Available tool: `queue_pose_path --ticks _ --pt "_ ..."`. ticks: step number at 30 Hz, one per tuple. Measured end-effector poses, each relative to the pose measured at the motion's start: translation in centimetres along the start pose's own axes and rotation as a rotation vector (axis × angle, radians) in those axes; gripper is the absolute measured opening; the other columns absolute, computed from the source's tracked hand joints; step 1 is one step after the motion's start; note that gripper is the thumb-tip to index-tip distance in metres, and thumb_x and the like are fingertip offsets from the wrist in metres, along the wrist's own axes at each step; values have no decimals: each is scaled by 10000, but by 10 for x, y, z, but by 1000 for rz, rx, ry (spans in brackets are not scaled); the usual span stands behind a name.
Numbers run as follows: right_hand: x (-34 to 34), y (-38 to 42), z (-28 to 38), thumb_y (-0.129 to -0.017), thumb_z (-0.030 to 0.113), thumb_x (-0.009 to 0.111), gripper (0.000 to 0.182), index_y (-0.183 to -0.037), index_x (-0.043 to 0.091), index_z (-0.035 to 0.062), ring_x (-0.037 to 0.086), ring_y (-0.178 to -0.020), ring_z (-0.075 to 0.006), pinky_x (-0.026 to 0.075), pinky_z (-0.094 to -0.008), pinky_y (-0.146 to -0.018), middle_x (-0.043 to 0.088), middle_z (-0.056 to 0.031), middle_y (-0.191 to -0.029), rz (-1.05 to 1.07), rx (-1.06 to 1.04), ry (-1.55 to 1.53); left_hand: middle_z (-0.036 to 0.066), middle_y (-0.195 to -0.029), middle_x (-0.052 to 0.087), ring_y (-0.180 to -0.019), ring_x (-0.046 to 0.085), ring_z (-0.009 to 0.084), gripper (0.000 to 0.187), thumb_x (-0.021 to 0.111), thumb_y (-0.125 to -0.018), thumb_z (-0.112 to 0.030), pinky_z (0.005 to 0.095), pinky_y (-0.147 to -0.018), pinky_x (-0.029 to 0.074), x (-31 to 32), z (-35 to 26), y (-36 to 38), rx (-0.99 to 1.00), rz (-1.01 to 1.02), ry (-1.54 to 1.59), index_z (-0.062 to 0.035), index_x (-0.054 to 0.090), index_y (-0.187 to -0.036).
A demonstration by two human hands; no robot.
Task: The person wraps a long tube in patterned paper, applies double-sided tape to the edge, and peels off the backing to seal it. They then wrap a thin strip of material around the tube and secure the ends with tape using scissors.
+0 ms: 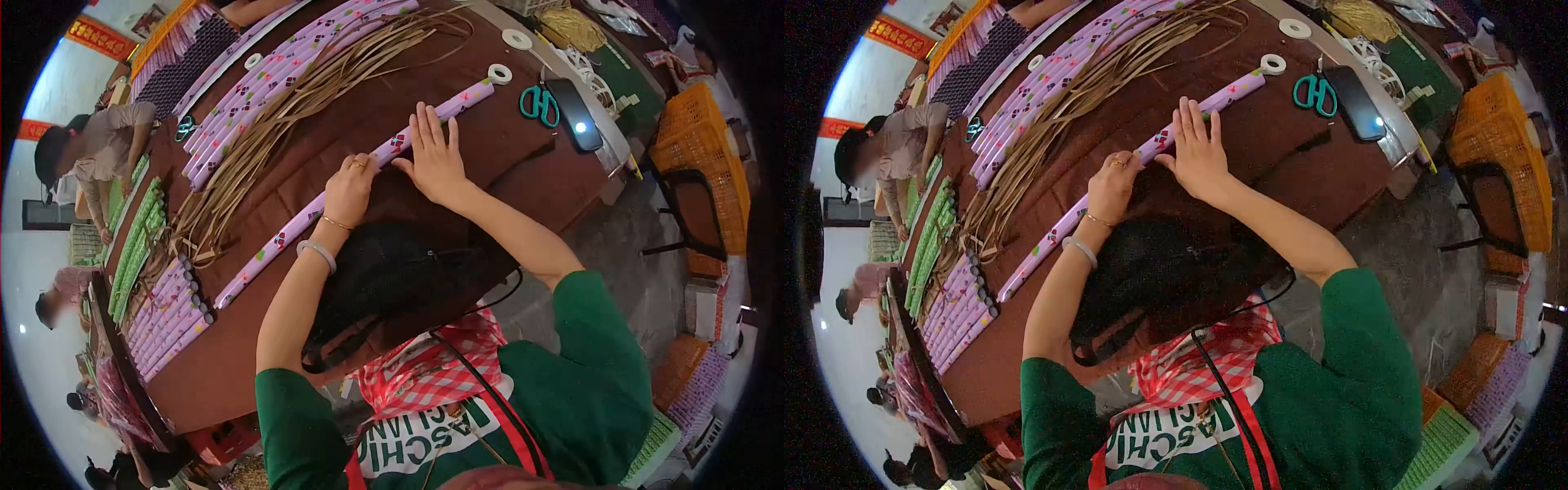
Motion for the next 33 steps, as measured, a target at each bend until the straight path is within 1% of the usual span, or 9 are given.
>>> queue_pose_path --ticks 5,7,9,10,13,16,25,30,33 --pt "0 15 -33 -857 575 416 884 -1370 219 -117 87 -1378 -355 80 -508 -1092 142 -269 -1459 272 218 231 55 -932 565 -841 577 204 218 587 -823 -154 308 -595 526 0 0 1 11 -16 -16 -31 592 -1003" --pt "-9 17 -42 -850 509 499 833 -1345 269 -120 166 -1353 -366 143 -500 -1082 187 -272 -1438 229 243 230 45 -943 585 -874 596 215 195 620 -806 -130 325 -611 523 0 1 2 -23 -3 4 -76 615 -993" --pt "-17 6 -52 -843 378 581 695 -1291 358 -104 266 -1296 -384 228 -495 -1044 252 -275 -1394 -46 204 46 45 -943 585 -874 595 218 194 618 -809 -130 327 -611 522 1 0 2 -25 0 10 -70 613 -993" --pt "-25 -2 -56 -839 248 607 509 -1245 449 -14 343 -1242 -366 288 -485 -1002 322 -214 -1363 -218 187 -81 45 -943 585 -874 595 221 193 616 -811 -129 329 -611 521 1 0 1 -26 2 12 -64 610 -993" --pt "-15 -27 -78 -890 225 549 245 -1117 609 157 399 -1245 -220 270 -440 -1014 516 -8 -1260 -216 104 -317 66 -918 571 -844 577 216 196 583 -831 -165 317 -618 529 -2 -1 -2 -20 82 4 -31 583 -975" --pt "11 -33 -94 -903 255 539 207 -1045 656 160 423 -1235 -177 225 -428 -1034 593 23 -1172 -71 99 -403 66 -901 567 -840 575 223 171 589 -831 -171 336 -615 522 -8 -2 -5 -16 12 60 -47 577 -949" --pt "12 -29 -90 -907 253 529 201 -1001 676 153 419 -1250 -141 158 -461 -1045 606 36 -1167 -145 50 -264 131 -893 618 -841 583 329 272 665 -790 -309 401 -710 468 22 -10 -68 -345 -62 194 -49 649 -869" --pt "7 -29 -87 -859 193 577 147 -938 690 142 424 -1245 -169 161 -488 -1057 612 11 -1160 -157 55 -255 122 -820 682 -743 647 174 310 693 -777 -291 287 -699 492 58 2 -81 -676 252 669 -18 679 -924" --pt "7 -30 -88 -857 191 579 144 -933 690 138 422 -1247 -168 162 -500 -1060 612 6 -1161 -158 38 -262 113 -821 682 -752 639 153 312 694 -779 -277 277 -701 489 57 4 -80 -649 278 658 -8 677 -936"
Point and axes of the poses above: each hand's wrist, its own y-axis away from the middle knuckle, its own x-axis out of the palm, z = x × y, the point moved 4 cm from there along -y, towards the middle knuckle
